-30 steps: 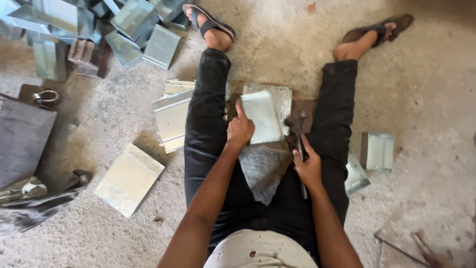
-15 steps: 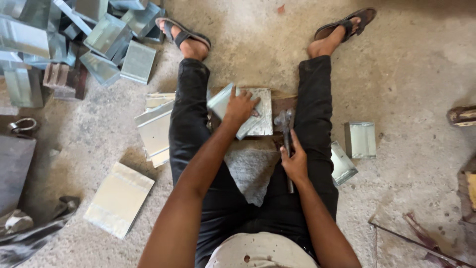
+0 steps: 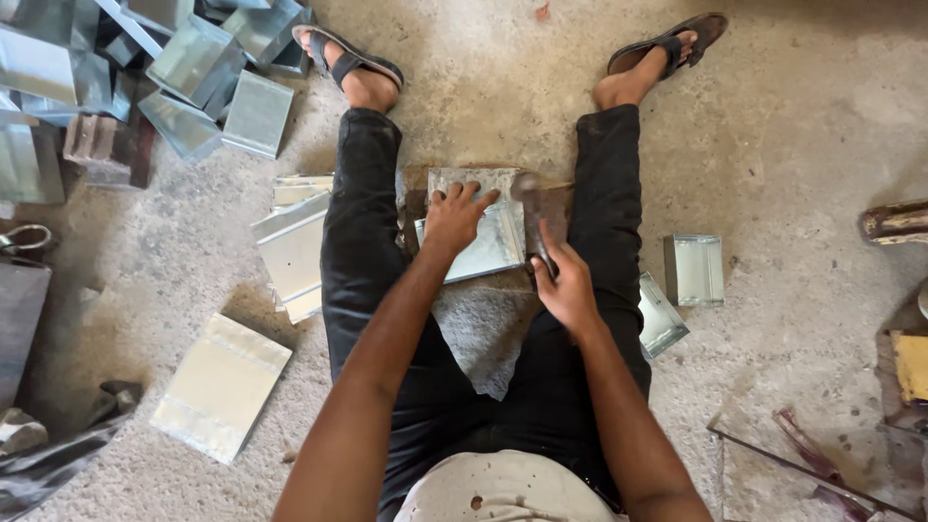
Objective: The person sits on the floor and repeatedly hammers a small rectangular metal piece placed on a block. They adjust the metal piece's position between strikes and occasionally pick up another piece from the surrounding pile.
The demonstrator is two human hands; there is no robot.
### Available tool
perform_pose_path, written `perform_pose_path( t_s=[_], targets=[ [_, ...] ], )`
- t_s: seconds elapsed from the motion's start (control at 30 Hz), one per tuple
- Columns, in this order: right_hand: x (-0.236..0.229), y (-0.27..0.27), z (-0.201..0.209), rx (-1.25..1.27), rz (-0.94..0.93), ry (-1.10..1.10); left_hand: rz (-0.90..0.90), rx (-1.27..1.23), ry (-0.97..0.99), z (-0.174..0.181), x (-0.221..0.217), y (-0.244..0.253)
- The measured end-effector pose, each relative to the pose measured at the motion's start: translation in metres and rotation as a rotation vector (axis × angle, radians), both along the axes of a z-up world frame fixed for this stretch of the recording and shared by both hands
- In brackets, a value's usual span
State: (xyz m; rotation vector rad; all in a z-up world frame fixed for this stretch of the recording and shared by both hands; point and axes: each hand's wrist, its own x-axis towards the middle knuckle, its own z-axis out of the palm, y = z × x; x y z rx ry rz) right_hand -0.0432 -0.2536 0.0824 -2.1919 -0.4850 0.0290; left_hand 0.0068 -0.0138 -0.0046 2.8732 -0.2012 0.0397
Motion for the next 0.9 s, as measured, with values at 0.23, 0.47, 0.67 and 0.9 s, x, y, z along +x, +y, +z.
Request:
perform_pose_path(
  t_s=[0.23, 0.47, 0.67, 0.9],
  targets=[
    [-0.013, -0.007, -0.045, 0.154, 0.059, -0.191, 0.006, 0.057, -0.037, 0.010, -0.003, -0.002],
    [-0.057, -0.024, -0.022, 0.253, -0.189, 0.379, 0.079, 0.101, -0.318, 0.070, -0.041, -0.029],
    [-0.065, -0.024, 0.078, 0.567, -0.107, -0.023, 0.136, 0.142, -0.322, 0.067, -0.044, -0.035],
    [-0.024, -0.024, 0.085, 0.222, 0.084, -0.529, 0.156, 0.166, -0.294, 0.065, -0.038, -0.037]
  ],
)
